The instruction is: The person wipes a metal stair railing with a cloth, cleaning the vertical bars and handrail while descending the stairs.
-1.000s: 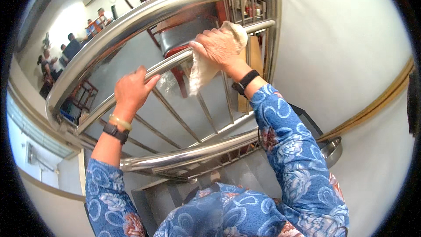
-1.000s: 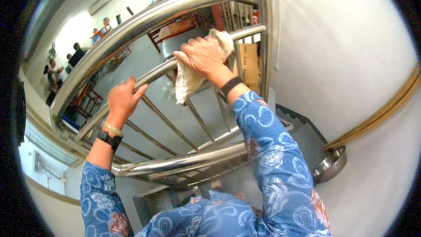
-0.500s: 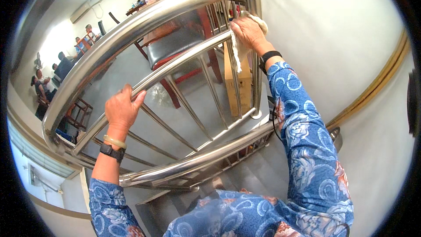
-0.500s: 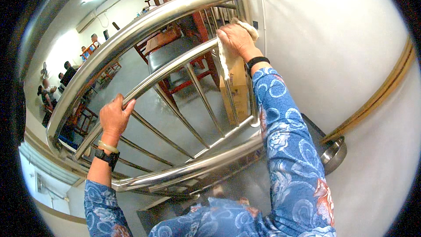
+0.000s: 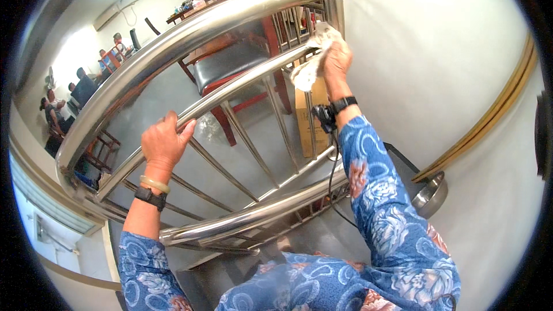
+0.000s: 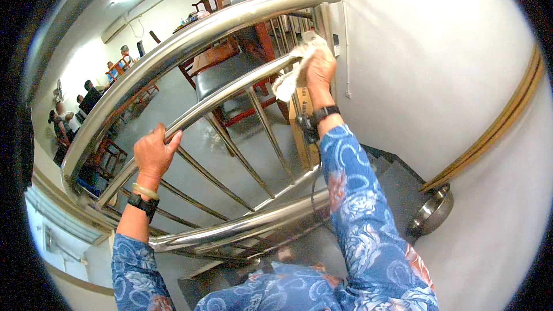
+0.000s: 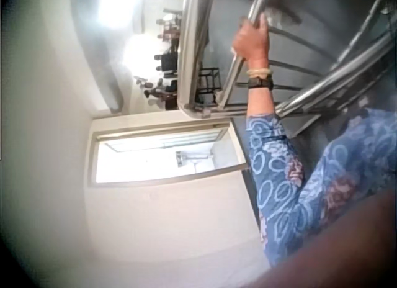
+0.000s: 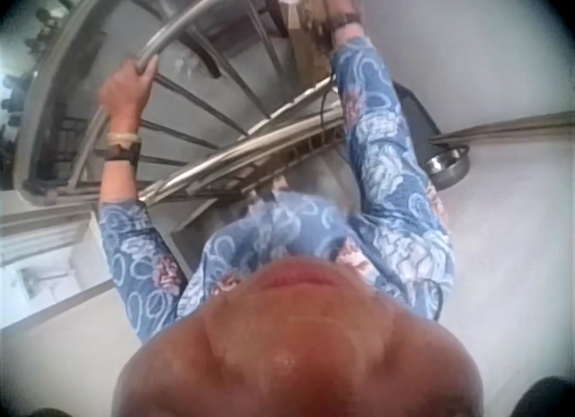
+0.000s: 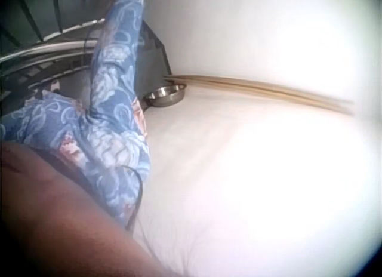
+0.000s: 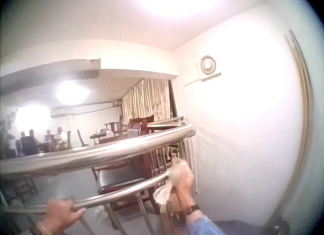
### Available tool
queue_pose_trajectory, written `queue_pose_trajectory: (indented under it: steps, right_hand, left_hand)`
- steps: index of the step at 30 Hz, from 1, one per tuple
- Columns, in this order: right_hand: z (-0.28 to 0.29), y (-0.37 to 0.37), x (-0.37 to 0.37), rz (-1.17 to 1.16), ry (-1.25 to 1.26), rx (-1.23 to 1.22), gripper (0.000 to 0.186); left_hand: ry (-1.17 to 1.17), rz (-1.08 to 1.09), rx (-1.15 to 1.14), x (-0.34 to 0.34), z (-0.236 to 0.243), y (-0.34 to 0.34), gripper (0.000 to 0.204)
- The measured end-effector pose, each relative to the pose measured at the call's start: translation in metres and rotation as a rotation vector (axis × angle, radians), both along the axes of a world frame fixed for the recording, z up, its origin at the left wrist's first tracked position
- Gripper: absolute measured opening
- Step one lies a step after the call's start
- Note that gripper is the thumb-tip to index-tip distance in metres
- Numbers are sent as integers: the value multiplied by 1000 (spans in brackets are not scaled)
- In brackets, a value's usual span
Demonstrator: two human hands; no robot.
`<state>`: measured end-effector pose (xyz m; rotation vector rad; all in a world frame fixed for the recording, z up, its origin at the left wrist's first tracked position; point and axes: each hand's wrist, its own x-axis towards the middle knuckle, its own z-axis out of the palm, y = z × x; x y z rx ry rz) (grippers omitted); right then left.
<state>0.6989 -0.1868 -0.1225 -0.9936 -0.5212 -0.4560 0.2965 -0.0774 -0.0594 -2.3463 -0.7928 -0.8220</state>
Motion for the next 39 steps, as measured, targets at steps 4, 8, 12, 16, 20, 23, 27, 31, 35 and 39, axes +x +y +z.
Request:
queue_pose_trajectory:
  steps: [4, 8, 12, 16, 20, 23, 27, 31, 35, 39]
  right_hand:
    - [-77, -56, -34, 1007, 436, 403, 40]
    - [-89, -96, -85, 585, 263, -65, 36]
    - [-59, -112, -98, -61, -47, -718, 32]
    - [-46, -116, -101, -359, -172, -1006, 29]
    - [-25, -113, -106, -479, -239, -1100, 27]
    - [1, -111, -117, -525, -281, -1099, 27]
    - [43, -107, -123, -584, -297, -1108, 28]
    - [93, -89, -115, -614, -333, -1183, 30]
    - [123, -66, -87, -853, -606, -1114, 19]
    - [146, -29, -92, -781, -718, -1077, 19]
  left_hand:
    - [-14, -6, 3, 0, 3, -4, 44]
    - [-8, -14, 16, 5, -2, 0, 44]
    - [-15, 1, 58, 0, 0, -1, 44]
    - [-20, 2, 45, 7, -5, 0, 44]
    - [-25, 18, 47, 6, -1, -2, 45]
    - [-36, 20, 52, 0, 0, -2, 45]
    - [-42, 32, 32, 5, 0, -2, 44]
    - [-52, 27, 51, 2, -2, 3, 45]
    - [-77, -4, 37, 4, 1, 0, 45]
    - [-102, -31, 43, 0, 1, -1, 43]
